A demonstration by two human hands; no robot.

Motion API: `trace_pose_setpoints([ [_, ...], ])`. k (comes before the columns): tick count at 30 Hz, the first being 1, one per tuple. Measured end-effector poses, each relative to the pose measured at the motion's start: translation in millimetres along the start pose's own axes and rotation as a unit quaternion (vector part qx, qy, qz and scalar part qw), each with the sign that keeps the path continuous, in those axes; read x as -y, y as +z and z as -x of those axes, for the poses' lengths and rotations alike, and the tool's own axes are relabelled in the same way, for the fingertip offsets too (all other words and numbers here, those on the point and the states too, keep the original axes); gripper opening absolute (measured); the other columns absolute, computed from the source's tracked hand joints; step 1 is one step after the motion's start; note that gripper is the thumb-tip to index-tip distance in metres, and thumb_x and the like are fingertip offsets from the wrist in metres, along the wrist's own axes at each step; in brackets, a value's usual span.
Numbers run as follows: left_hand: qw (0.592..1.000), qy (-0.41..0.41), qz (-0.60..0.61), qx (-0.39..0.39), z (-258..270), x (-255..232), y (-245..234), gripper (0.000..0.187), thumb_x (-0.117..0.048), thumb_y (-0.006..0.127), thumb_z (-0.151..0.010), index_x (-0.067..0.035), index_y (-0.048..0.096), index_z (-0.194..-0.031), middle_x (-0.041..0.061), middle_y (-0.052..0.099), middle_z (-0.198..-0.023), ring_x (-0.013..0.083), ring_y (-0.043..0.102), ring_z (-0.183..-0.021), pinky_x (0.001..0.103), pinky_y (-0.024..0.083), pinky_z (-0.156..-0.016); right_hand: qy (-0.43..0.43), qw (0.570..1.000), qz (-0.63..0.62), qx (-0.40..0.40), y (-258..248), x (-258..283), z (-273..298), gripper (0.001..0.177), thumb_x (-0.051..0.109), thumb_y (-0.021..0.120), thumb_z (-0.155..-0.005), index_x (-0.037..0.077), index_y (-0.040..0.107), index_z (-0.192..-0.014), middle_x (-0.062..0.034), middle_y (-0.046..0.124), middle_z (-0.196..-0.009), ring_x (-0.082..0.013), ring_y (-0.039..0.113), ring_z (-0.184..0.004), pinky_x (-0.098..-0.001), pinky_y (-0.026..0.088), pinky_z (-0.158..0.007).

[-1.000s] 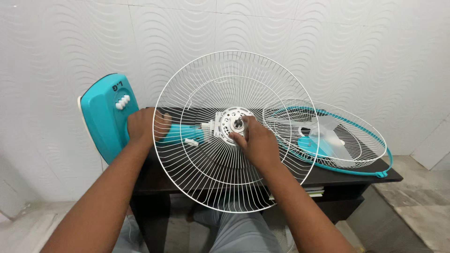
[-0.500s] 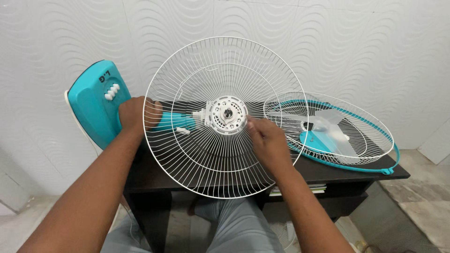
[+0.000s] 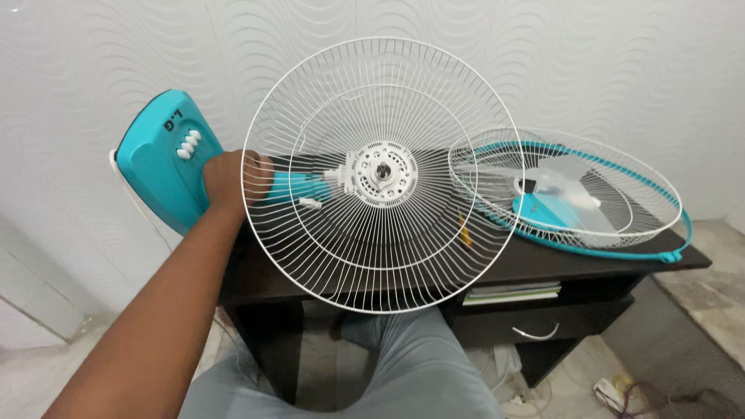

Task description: The person assembles a table fan by attaching the motor housing to the stand, securing it with a screw, and then mounting the front grill and fan blades onto the motor shaft. The person uses a screwdriver to tighten the components.

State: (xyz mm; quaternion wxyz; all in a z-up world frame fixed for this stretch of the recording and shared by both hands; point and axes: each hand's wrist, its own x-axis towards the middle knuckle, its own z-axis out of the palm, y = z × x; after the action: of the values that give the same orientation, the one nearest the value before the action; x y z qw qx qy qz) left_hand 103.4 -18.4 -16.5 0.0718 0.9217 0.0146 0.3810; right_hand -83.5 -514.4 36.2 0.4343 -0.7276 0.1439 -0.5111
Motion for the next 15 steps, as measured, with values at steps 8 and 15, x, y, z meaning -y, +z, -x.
trace_pose_setpoints([
  [8, 1.0, 0.013, -0.018, -0.005, -2.9, 11.4, 10.9, 0.036, -0.035, 0.06, -0.09, -0.01, 0.075, -0.068, 0.018, 0.068, -0.066, 0.0386, 0.067, -0.061, 0.049, 0.052, -0.06, 0.03, 0.997, 0.047, 0.056, -11.1, -22.1, -7.6, 0.03, 0.028, 0.058, -0.109, 0.003, 0.074, -0.106, -0.0087, 0.075, -0.094, -0.0168, 0.073, -0.087, -0.0326, 0.058, -0.085],
  [15, 0.995, -0.005, 0.086, 0.053, -2.5, 17.1, 15.5, 0.034, -0.035, 0.057, -0.092, -0.012, 0.074, -0.074, 0.014, 0.07, -0.068, 0.034, 0.07, -0.063, 0.049, 0.053, -0.061, 0.017, 0.997, 0.07, 0.041, -31.2, -35.8, -34.5, 0.027, 0.027, 0.061, -0.106, 0.003, 0.073, -0.108, -0.0089, 0.075, -0.095, -0.0175, 0.073, -0.088, -0.0334, 0.058, -0.086],
])
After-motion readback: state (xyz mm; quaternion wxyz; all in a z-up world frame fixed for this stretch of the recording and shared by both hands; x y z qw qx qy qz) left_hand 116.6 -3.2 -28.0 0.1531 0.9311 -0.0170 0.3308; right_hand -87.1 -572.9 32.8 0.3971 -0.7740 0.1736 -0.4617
